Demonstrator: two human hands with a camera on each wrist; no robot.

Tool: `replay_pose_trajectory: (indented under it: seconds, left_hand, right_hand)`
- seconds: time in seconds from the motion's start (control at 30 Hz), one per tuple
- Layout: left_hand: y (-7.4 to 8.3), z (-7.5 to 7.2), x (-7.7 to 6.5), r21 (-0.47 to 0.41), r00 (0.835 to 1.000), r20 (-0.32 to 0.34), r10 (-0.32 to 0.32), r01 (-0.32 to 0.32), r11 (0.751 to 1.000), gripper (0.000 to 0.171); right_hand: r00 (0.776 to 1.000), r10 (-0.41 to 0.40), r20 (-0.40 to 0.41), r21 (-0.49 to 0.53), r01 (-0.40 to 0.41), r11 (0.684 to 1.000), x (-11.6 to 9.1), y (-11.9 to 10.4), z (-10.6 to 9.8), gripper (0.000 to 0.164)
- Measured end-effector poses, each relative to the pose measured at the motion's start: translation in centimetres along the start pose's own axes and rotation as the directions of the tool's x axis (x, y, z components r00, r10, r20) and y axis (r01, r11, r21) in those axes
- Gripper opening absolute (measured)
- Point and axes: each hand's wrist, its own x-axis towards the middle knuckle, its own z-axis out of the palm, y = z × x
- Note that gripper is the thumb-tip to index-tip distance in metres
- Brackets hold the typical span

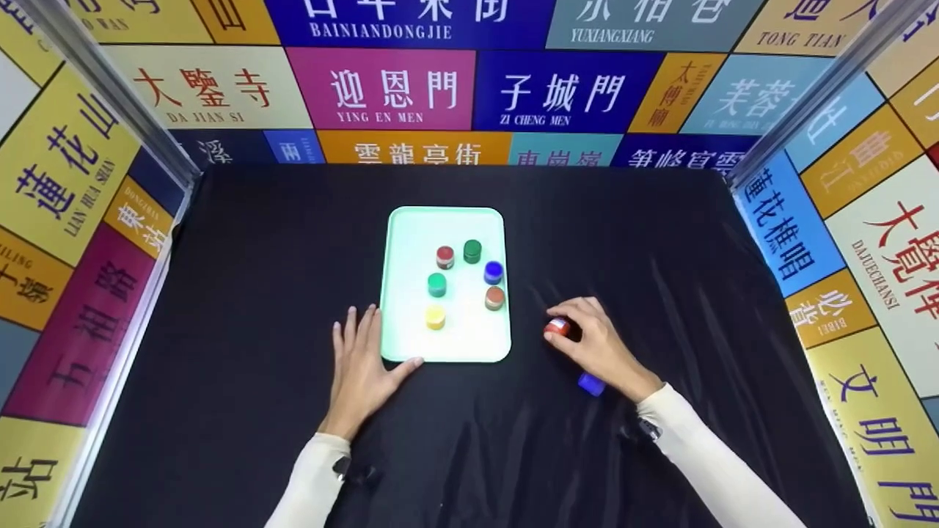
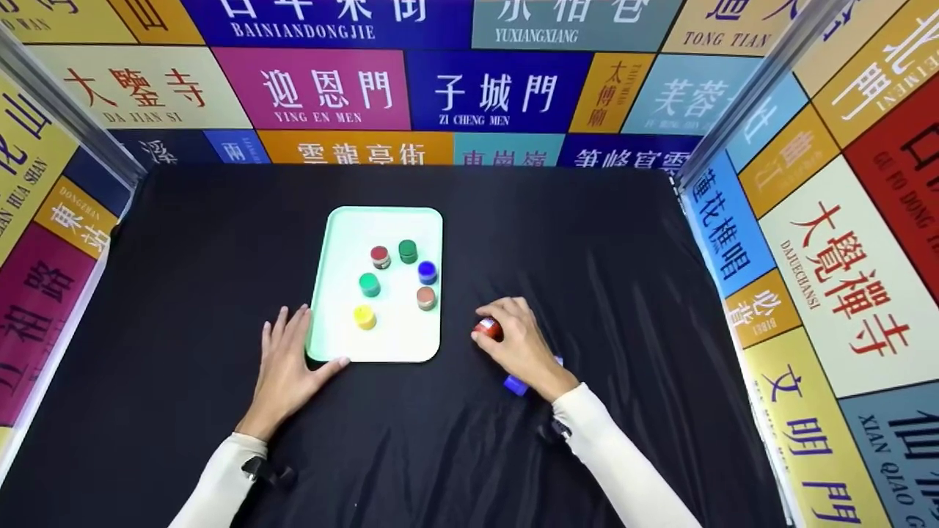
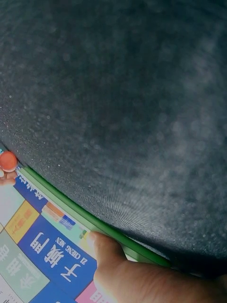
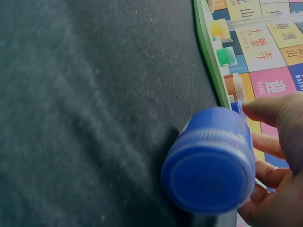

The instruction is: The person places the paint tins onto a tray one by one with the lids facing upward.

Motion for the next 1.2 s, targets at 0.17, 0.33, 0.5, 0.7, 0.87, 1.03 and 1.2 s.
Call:
replay_pose_trajectory:
  seconds: [0.17, 0.33, 0.5, 0.7, 0.87, 1.03, 1.2]
  left_hand:
    - [-0.1, 0.1, 0.1, 0.005, 1.0, -0.004, 0.008, -0.008, 1.0, 0.114]
    - [0.0, 0.1, 0.2, -0.002, 1.0, -0.007, 0.009, -0.009, 1.0, 0.114]
    - [0.0, 0.0, 0.1, -0.004, 1.0, -0.005, 0.004, -0.004, 1.0, 0.114]
    - [0.0, -0.1, 0.1, -0.001, 1.0, -0.005, 0.008, -0.008, 1.0, 0.114]
    - [0.1, -0.1, 0.1, -0.004, 1.0, -0.014, 0.012, -0.012, 1.0, 0.114]
    - [0.0, 0.0, 0.0, -0.007, 1.0, -0.013, 0.009, -0.01, 1.0, 0.113]
    - [0.0, 0.0, -0.1, -0.008, 1.0, -0.008, 0.001, -0.001, 1.0, 0.114]
  right_hand:
    - [0.999, 0.0, 0.048, -0.006, 0.0, 1.0, -0.2, 0.4, -0.4, 0.038]
    - [0.996, -0.008, 0.086, -0.011, 0.009, 1.0, -0.4, 0.8, -0.8, 0.042]
    - [0.993, 0.004, 0.121, -0.019, -0.001, 1.0, -0.5, 1.1, -1.1, 0.047]
    - [0.993, 0.002, 0.12, -0.018, 0.0, 1.0, -0.4, 1.3, -1.2, 0.044]
    - [0.997, -0.027, 0.072, 0.008, 0.026, 1.0, -0.3, 1.4, -1.0, 0.038]
    - [0.999, 0.003, 0.043, 0.02, -0.003, 1.0, -0.2, 1.1, -0.7, 0.036]
    - [0.999, 0.033, 0.039, 0.027, -0.034, 0.999, 0.0, 0.5, -0.2, 0.035]
